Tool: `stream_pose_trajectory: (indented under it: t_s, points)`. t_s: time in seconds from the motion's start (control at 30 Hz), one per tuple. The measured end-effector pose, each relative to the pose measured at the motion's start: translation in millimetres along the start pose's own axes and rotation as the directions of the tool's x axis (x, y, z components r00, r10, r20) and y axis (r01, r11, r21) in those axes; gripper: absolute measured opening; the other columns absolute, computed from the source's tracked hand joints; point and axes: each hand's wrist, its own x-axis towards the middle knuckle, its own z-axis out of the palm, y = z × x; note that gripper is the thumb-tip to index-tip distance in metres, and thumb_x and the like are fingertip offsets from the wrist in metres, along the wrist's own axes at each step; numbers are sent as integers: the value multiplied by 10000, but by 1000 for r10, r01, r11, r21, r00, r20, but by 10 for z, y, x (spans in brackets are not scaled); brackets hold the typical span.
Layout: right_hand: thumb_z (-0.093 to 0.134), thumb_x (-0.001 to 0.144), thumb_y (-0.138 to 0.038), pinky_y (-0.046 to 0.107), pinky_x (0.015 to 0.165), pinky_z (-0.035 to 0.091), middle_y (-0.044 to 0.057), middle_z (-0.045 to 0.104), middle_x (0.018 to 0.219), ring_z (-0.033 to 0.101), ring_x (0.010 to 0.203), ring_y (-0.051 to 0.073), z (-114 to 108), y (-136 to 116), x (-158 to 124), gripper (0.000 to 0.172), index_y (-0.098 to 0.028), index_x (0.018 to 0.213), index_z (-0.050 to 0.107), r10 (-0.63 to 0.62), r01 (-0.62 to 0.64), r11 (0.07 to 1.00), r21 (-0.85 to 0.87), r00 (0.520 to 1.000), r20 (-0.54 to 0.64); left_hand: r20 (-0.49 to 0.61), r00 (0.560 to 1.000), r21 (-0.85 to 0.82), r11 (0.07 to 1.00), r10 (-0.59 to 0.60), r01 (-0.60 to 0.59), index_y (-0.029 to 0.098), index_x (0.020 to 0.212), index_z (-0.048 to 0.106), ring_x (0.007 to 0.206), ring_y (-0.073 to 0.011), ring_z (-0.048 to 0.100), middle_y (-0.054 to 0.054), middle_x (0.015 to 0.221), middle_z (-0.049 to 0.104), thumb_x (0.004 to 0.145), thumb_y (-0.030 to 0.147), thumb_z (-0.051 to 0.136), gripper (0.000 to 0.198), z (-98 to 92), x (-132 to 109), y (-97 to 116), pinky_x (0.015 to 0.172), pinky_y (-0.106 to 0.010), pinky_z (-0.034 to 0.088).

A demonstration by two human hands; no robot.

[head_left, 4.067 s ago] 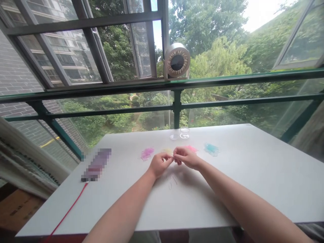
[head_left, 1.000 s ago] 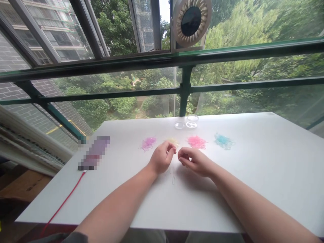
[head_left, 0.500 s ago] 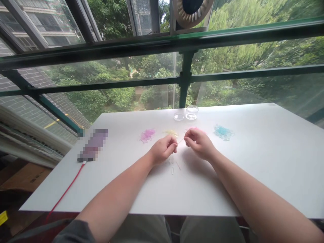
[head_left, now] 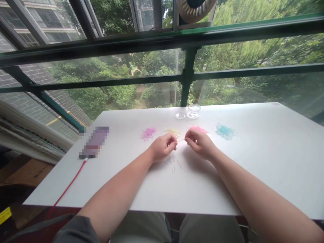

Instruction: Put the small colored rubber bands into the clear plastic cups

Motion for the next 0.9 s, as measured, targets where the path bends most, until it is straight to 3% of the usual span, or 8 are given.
stream_pose_trajectory:
  t_s: [0.27, 0.37, 0.47, 0.67, 0.8, 0.9]
  points:
    - [504, 765, -204, 233, 517, 339, -15, 529, 618, 422, 525, 97, 60, 3, -5, 38, -181, 739, 520, 14, -14, 1000, -22, 1000, 8, 58, 998, -25, 999, -32, 34, 160, 828, 528, 591, -95, 525, -8, 692, 633, 820, 267, 482, 117, 29, -17, -19, 568, -209, 392]
    - [508, 767, -205, 231, 515, 335, -16, 523, 614, 416, 526, 96, 52, -13, -9, 44, -179, 734, 521, 18, -18, 1000, -6, 1000, -2, 16, 999, -23, 998, -52, 52, 159, 830, 528, 573, -89, 510, -8, 696, 632, 816, 272, 486, 122, 28, -10, -11, 560, -207, 383]
    - [506, 772, -199, 228, 516, 339, -19, 522, 610, 424, 533, 96, 35, -11, -7, 48, -180, 732, 525, -6, 4, 1000, 23, 997, 80, -19, 997, -18, 997, -70, 69, 162, 829, 526, 565, -85, 497, -4, 698, 629, 818, 270, 478, 119, 21, -7, -4, 557, -204, 379]
    - [506, 778, -200, 233, 525, 345, -15, 529, 624, 423, 540, 98, 40, 20, -1, 43, -179, 749, 528, 36, -35, 999, -6, 999, 36, 75, 996, 10, 999, -48, 48, 169, 787, 515, 560, -84, 479, 12, 687, 613, 798, 239, 477, 80, 25, -24, -3, 545, -201, 370]
    - [498, 786, -203, 225, 524, 346, -17, 523, 627, 429, 552, 96, 43, -14, -23, 52, -182, 751, 531, -35, 31, 999, 35, 988, 148, -2, 998, 13, 998, -66, 66, 166, 812, 526, 565, -85, 467, 12, 686, 595, 793, 254, 474, 104, 26, -24, 1, 548, -201, 371]
    - [486, 779, -182, 218, 517, 341, -17, 521, 641, 422, 556, 92, 30, -41, -34, 51, -184, 736, 514, -53, 47, 998, 37, 983, 174, 17, 997, 42, 996, -73, 72, 164, 743, 508, 533, -79, 426, 29, 626, 529, 757, 225, 479, 70, 0, -18, -2, 515, -198, 346]
